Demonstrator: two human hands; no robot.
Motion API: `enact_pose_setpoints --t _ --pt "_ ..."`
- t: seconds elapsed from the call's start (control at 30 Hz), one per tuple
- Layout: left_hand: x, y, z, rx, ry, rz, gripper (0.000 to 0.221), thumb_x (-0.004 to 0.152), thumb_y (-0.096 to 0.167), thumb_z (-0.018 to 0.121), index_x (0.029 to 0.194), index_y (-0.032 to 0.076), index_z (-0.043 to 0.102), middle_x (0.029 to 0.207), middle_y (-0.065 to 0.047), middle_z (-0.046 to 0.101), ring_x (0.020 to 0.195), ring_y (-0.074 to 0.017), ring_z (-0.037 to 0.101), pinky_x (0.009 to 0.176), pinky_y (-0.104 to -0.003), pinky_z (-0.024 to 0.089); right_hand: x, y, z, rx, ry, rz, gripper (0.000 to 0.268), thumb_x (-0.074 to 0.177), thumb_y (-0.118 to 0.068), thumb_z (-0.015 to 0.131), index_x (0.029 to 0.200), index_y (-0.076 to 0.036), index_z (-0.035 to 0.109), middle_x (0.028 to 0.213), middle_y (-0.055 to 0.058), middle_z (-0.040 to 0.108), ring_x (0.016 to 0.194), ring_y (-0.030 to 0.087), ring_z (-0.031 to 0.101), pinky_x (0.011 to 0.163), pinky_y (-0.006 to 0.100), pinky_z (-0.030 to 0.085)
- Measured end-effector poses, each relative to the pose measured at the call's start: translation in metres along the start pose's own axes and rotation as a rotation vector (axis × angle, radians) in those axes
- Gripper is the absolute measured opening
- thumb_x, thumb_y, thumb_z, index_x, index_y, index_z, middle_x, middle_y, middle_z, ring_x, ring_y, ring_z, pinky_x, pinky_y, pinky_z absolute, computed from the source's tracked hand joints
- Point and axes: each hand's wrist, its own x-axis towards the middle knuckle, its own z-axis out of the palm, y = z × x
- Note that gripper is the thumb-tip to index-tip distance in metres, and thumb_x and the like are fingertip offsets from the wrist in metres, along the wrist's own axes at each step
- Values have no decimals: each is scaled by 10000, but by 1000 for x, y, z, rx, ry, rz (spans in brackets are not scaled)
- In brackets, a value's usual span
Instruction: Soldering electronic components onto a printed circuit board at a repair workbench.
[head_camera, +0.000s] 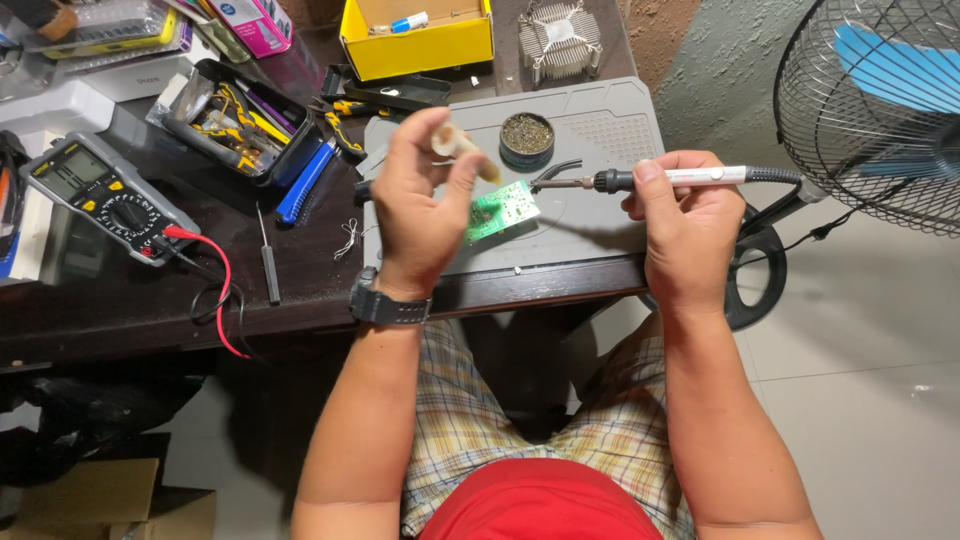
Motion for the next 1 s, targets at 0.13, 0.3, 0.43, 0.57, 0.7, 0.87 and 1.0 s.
enact_pose_setpoints --t 0.13,0.3,0.43,0.57,0.7,0.87,1.0 --pt "0 -1 -18 -74 144 -39 478 1104 7 843 1500 -17 575 1224 -145 694 1081 -235 791 887 -390 761 1 4 -2 -22 -26 8 206 1203 -147 823 1180 42 743 797 162 731 777 203 771 814 320 641" --pt "-15 11 -55 89 147 -122 393 1045 -76 813 1394 5 651 1212 -104 650 1088 -200 769 864 -307 719 1 -3 0 -39 -67 47 160 1175 -105 845 1161 24 752 759 121 708 743 164 742 764 276 584" --pt "-29 38 -82 473 142 -132 153 1018 116 890 1094 135 758 1023 -4 677 791 -122 562 731 -297 499 0 -9 -1 -79 -47 167 140 1173 -182 813 1152 -114 693 858 56 718 773 116 691 775 255 574" --pt "-44 16 -109 585 205 -200 255 903 74 942 1036 129 732 1046 -36 826 763 -156 648 725 -326 549 0 -1 -6 -104 -92 153 132 1205 -195 794 1195 -107 696 865 66 714 783 121 701 788 263 566" --pt "-47 7 -126 632 115 -254 265 911 44 873 962 104 620 1070 -88 783 969 -277 760 849 -409 595 1 5 -7 -103 -90 139 132 1252 -193 791 1236 -98 702 911 84 723 803 131 723 835 256 590" --pt "-49 7 -122 853 -81 -262 315 926 -69 694 1190 101 674 1189 -93 707 1176 -354 675 1100 -491 515 2 10 -8 -91 -59 128 132 1241 -187 795 1219 -103 695 912 77 720 780 138 728 799 261 585" --pt "-45 27 -92 769 -29 -12 378 899 -92 627 1241 36 726 1272 -151 695 1227 -396 659 1113 -512 501 4 5 -3 -71 -23 133 126 1208 -200 783 1191 -103 705 854 82 717 754 127 701 794 257 578"
